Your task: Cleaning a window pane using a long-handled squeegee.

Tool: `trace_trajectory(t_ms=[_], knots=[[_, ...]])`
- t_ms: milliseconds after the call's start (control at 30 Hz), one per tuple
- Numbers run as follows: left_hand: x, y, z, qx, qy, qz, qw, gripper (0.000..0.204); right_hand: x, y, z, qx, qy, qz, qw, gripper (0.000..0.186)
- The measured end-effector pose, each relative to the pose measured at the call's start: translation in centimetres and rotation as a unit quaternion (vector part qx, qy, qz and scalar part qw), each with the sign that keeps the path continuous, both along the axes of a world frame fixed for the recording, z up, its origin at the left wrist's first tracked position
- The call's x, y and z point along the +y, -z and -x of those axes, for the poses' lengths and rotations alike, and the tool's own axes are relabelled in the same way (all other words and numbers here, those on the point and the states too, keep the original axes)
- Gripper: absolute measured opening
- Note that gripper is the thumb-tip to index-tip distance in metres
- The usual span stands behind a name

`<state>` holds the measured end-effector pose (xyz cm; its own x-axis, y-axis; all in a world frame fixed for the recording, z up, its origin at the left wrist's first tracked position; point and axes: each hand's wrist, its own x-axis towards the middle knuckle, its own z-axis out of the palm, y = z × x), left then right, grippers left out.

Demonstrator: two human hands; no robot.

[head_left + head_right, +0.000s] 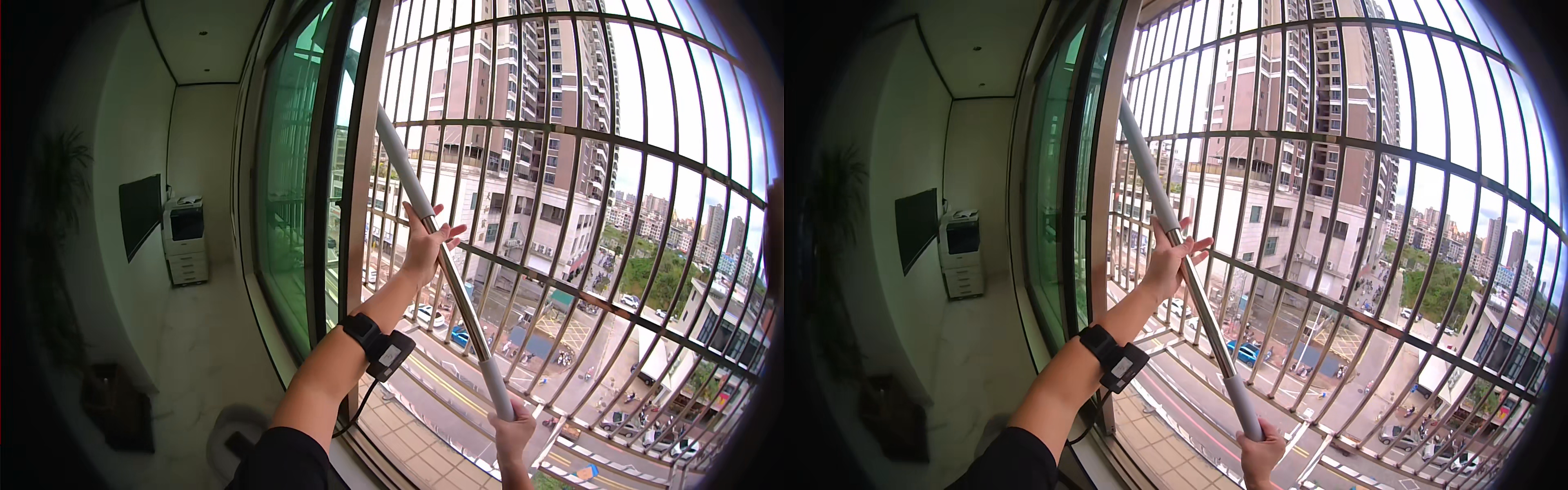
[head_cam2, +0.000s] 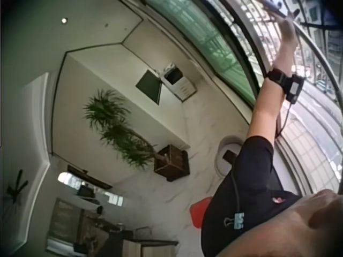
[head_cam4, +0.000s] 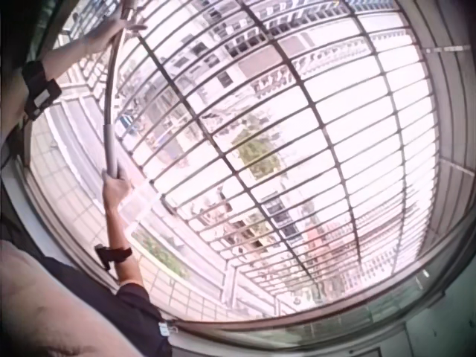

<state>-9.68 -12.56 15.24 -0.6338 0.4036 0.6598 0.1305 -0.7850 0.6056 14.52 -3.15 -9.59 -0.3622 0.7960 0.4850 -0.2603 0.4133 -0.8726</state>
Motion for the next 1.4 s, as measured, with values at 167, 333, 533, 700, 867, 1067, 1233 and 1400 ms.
trace_trajectory(t_ms=[167, 333, 533, 700, 867, 1067, 1233, 1400], knots=[[-0.1, 2.8, -2.0, -0.034, 0.094, 0.053, 0.994, 0.028, -1.0, 3.6, -4.9, -0.007, 0.053, 0.032, 0.998, 0.039], [0.1, 7.6, -7.1, -0.045, 0.253, 0.087, 0.963, 0.016, -0.3, 9.3, -14.4, -0.068, 0.153, -0.018, 0.986, 0.031], [-1.2, 11.2, -11.2, 0.008, 0.285, 0.122, 0.951, 0.025, 0.2, 14.5, -20.5, -0.105, 0.146, 0.005, 0.984, 0.033], [-3.3, 12.9, -12.2, 0.036, 0.295, 0.117, 0.948, 0.041, -1.2, 18.5, -24.5, -0.196, 0.072, 0.031, 0.977, 0.035], [-4.1, 13.7, -13.4, -0.018, 0.371, 0.032, 0.928, 0.066, -2.6, 26.0, -29.7, -0.253, 0.076, 0.02, 0.964, 0.021], [-5.2, 14.8, -14.9, -0.074, 0.385, 0.026, 0.92, 0.037, -5.5, 24.8, -31.7, -0.325, 0.201, -0.058, 0.922, 0.025], [-6.1, 14.6, -16.3, -0.044, 0.347, 0.008, 0.937, 0.039, -12.1, 16.6, -31.5, -0.38, 0.318, -0.158, 0.854, 0.044], [-7.6, 13.9, -16.4, 0.054, 0.329, 0.016, 0.943, 0.043, -18.4, 12.0, -29.6, -0.346, 0.323, -0.161, 0.866, 0.044]])
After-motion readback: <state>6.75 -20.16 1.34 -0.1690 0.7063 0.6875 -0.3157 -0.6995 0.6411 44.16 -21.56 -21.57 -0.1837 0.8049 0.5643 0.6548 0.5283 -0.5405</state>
